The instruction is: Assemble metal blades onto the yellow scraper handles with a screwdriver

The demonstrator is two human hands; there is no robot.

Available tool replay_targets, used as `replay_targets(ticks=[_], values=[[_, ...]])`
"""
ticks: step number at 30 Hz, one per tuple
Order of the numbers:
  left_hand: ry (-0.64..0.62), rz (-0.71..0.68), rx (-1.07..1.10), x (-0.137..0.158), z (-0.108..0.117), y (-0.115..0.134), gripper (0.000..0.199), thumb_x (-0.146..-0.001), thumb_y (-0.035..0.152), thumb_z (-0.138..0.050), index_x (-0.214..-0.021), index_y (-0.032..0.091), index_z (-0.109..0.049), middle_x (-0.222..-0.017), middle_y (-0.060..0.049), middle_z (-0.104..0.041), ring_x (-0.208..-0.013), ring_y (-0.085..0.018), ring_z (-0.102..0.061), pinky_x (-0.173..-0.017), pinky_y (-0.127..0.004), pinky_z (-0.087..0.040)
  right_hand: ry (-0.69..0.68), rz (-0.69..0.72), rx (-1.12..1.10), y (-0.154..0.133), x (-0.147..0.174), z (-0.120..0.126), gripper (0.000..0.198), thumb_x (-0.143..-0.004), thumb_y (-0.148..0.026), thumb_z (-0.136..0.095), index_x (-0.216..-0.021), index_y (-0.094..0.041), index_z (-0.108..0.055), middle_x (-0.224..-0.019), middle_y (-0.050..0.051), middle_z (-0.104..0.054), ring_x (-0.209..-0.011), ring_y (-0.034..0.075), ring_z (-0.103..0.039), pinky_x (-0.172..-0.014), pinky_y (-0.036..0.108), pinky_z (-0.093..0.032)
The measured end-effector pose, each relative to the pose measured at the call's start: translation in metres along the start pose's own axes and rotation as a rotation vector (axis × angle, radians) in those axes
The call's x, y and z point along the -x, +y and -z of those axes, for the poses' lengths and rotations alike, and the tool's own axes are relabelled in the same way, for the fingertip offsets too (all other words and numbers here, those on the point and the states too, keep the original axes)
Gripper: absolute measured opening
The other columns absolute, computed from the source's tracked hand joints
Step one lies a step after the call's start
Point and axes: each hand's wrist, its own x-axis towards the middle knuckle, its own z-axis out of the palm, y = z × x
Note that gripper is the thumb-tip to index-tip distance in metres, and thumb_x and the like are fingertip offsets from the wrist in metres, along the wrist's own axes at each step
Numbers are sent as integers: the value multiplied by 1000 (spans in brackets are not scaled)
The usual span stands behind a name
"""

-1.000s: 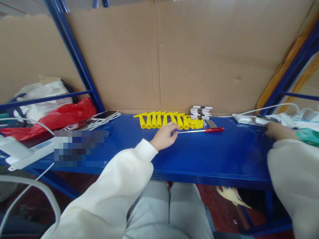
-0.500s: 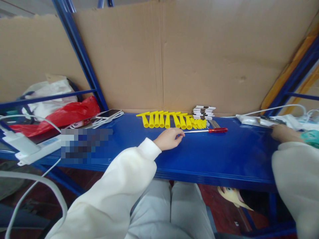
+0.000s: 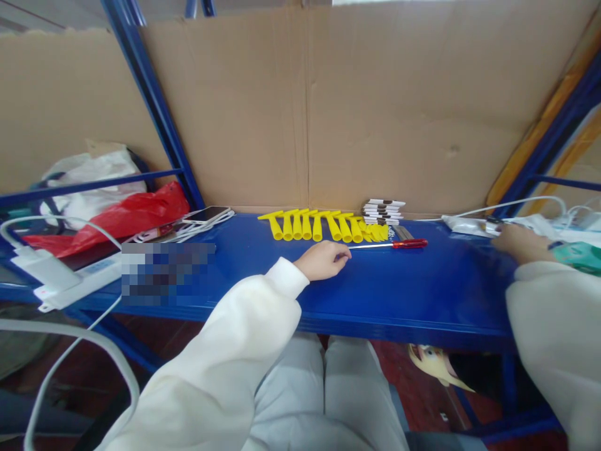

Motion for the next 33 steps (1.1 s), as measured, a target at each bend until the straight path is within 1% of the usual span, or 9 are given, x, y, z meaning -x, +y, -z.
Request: replay_targets(ticks=[2, 5, 8, 11, 16, 20, 24, 30, 33], values=[[11, 7, 17, -1, 0, -1, 24, -89, 15, -57, -99, 17, -79, -97, -8, -81, -87, -21, -75, -86, -31, -56, -134, -19, -33, -18, 8, 14, 34, -86, -19, -59, -114, -11, -77, -117, 33, -70, -107, 38, -70, -83, 47, -51], [29, 27, 22, -2, 0, -3, 25, -88, 14, -58, -99, 17, -80, -94, -7, -81, -85, -21, -75, -85, -31, -57, -167, 34, -158, -46, 20, 31, 36, -85, -11, -57, -116, -8, -76, -121, 31, -70, -110, 37, -69, -85, 43, -50], [31, 59, 8, -3, 0, -5, 26, -88, 14, -57, -99, 17, -80, -91, -6, -81, -82, -20, -75, -83, -30, -57, -68, 34, -365, -76, 32, 40, 29, -82, -9, -59, -102, -9, -79, -110, 27, -75, -103, 34, -71, -85, 39, -50], [61, 97, -15, -4, 0, -7, 26, -88, 14, -57, -98, 18, -80, -92, -6, -81, -84, -21, -75, -83, -31, -57, 33, 56, -612, -106, 41, 45, 20, -76, -10, -61, -84, -11, -79, -84, 18, -77, -87, 29, -72, -81, 34, -52], [218, 123, -90, -5, 4, -12, 22, -85, 14, -61, -94, 20, -80, -107, -8, -79, -109, -25, -70, -100, -38, -53, 125, 80, -1010, -154, 52, 43, 25, -74, -14, -59, -89, -13, -79, -77, 11, -76, -73, 24, -71, -70, 33, -57], [355, 362, -203, -3, 13, -18, 27, -87, 15, -58, -104, 20, -79, -125, -11, -73, -127, -31, -60, -108, -48, -47, 118, 248, -1000, -174, 69, 33, 26, -76, -15, -59, -92, -12, -79, -84, 12, -78, -81, 25, -73, -82, 36, -59], [446, 662, -292, -1, 23, -31, 37, -89, 18, -52, -119, 19, -74, -138, -17, -65, -136, -35, -51, -109, -57, -43, 72, 470, -857, -170, 82, 23, 27, -76, -15, -60, -96, -15, -79, -95, 12, -80, -89, 26, -74, -91, 39, -57], [413, 1030, -219, 2, 25, -68, 48, -94, 30, -42, -135, 19, -65, -150, -22, -56, -148, -40, -38, -112, -70, -33, 12, 486, -887, -159, 83, 13, 22, -78, -14, -62, -92, -14, -78, -94, 12, -80, -86, 24, -74, -89, 40, -58], [421, 1063, -114, 5, 22, -85, 39, -93, 33, -46, -124, 23, -69, -141, -22, -64, -143, -44, -46, -107, -74, -33, -4, 473, -906, -159, 83, 11, 21, -77, -13, -62, -91, -15, -78, -92, 11, -81, -86, 24, -74, -89, 39, -58]])
